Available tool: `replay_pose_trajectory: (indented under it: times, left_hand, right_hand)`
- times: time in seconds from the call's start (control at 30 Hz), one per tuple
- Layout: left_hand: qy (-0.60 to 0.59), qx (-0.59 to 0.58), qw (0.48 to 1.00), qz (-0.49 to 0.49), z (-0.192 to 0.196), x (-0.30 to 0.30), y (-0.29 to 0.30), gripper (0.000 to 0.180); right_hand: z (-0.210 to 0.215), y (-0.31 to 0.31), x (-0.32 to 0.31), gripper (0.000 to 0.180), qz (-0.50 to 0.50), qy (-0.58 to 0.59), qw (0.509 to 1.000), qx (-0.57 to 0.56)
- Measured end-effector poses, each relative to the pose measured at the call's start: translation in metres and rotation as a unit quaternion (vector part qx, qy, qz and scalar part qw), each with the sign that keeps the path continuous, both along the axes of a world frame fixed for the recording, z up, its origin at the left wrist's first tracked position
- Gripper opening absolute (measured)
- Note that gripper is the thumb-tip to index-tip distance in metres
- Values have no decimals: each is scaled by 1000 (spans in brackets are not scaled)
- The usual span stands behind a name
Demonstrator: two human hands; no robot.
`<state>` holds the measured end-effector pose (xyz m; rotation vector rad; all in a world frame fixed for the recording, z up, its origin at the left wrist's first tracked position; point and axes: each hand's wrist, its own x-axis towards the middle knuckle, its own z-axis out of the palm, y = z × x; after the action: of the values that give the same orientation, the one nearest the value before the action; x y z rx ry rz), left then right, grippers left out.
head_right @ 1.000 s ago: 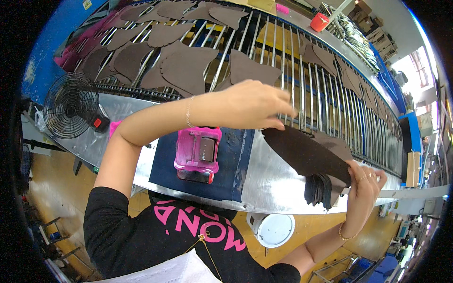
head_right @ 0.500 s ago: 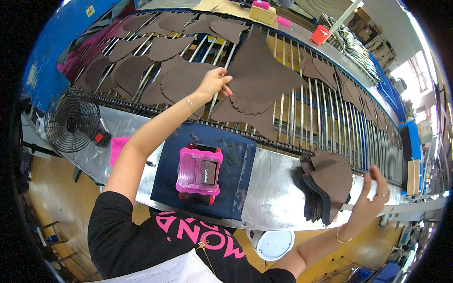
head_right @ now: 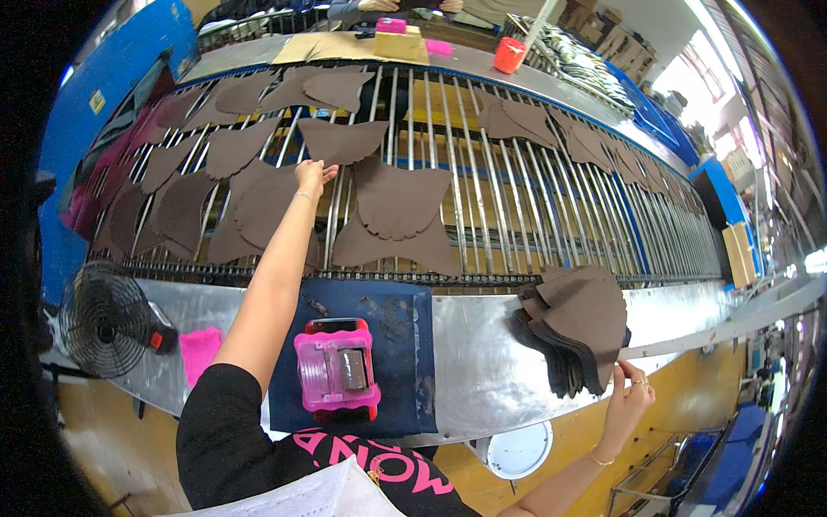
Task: The person repeatedly picks up brown fabric pieces from a stack and places them onto a moving conveyor belt in a factory setting. The pieces are arranged one by one along the belt as it moves forward.
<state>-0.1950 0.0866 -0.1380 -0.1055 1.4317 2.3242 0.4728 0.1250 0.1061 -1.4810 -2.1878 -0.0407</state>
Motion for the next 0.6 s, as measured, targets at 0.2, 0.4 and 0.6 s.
replay_pose_trajectory:
  times: [0.2, 0.4, 0.6]
  left_hand:
    - [0, -66, 998, 0, -3, -15, -16, 42]
    - [84, -198, 977, 9, 35, 9, -41, 41]
    - [181, -105, 962, -175, 100, 66, -102, 42]
  right_hand:
    - [-12, 1, 15, 22, -10, -1, 1000, 21]
    - [-59, 44, 61, 22, -52, 43, 997, -26]
    - [-130, 102, 92, 61, -217, 15, 968, -127]
